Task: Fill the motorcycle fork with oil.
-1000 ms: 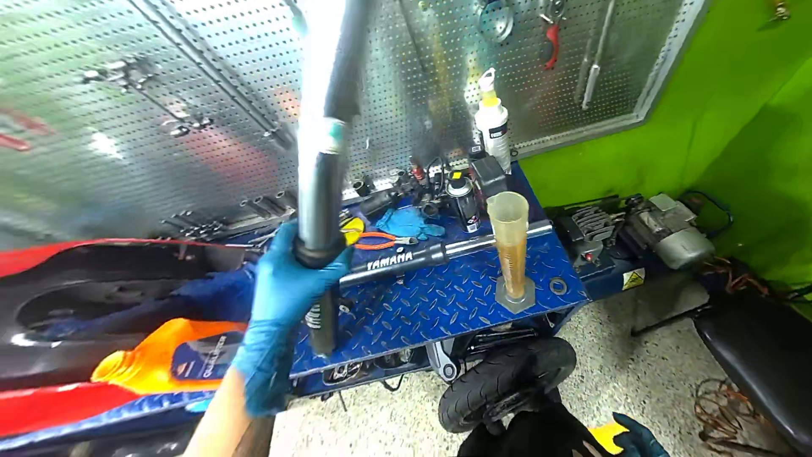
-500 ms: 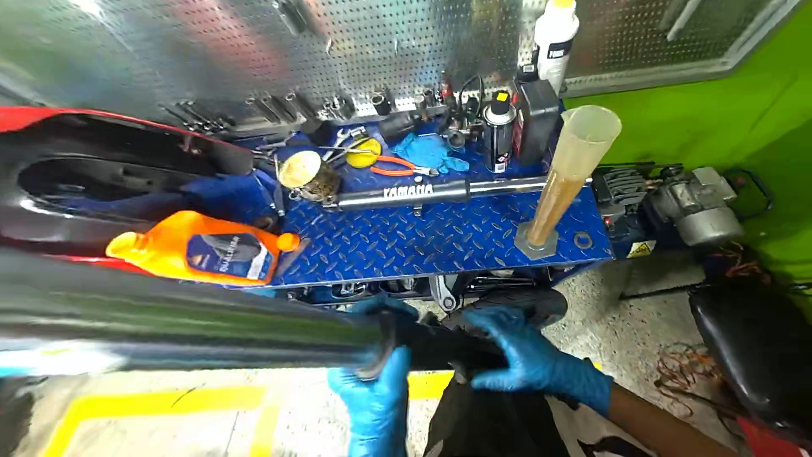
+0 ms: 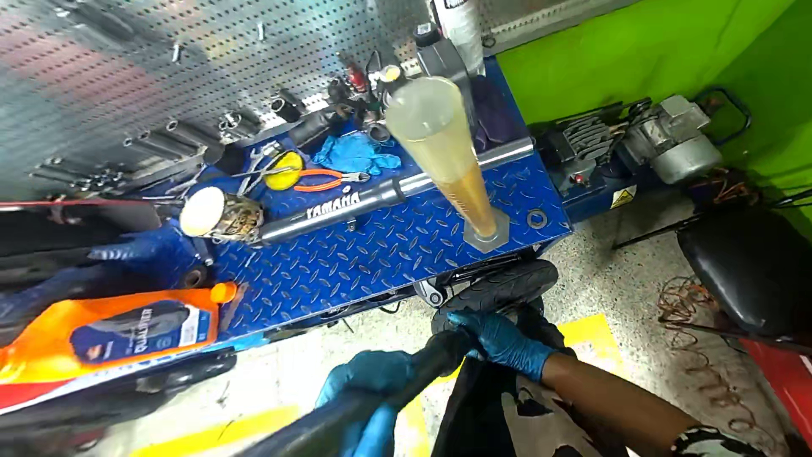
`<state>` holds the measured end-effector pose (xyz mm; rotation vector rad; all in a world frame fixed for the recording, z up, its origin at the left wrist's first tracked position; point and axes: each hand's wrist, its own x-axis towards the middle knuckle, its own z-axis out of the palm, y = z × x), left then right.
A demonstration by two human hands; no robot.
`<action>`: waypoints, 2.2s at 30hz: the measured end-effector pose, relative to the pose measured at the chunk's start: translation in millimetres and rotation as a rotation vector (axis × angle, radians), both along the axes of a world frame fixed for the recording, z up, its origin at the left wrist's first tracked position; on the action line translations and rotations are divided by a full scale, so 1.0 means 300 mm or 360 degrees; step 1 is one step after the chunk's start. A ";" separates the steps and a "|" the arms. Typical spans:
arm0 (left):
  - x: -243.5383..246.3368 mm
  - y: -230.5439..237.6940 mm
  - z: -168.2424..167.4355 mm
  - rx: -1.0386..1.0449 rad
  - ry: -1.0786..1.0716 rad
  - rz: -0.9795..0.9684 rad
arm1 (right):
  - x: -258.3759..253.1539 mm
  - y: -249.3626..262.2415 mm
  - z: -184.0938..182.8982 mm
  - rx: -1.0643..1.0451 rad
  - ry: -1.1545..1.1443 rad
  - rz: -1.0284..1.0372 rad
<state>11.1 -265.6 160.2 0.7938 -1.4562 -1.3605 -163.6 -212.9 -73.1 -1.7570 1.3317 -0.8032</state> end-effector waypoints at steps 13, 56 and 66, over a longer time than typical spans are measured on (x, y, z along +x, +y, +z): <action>-0.188 -0.012 0.045 -0.0453 -0.0065 -0.0194 | -0.001 -0.017 -0.107 0.0036 0.0088 -0.0312; -0.195 -0.201 -0.052 -0.0555 0.0165 0.0163 | -0.253 -0.347 0.792 -0.0775 -0.0413 -0.0984; -0.202 -0.182 -0.048 -0.0580 0.0198 0.0154 | -0.172 -0.429 0.823 -0.0794 -0.0360 -0.1211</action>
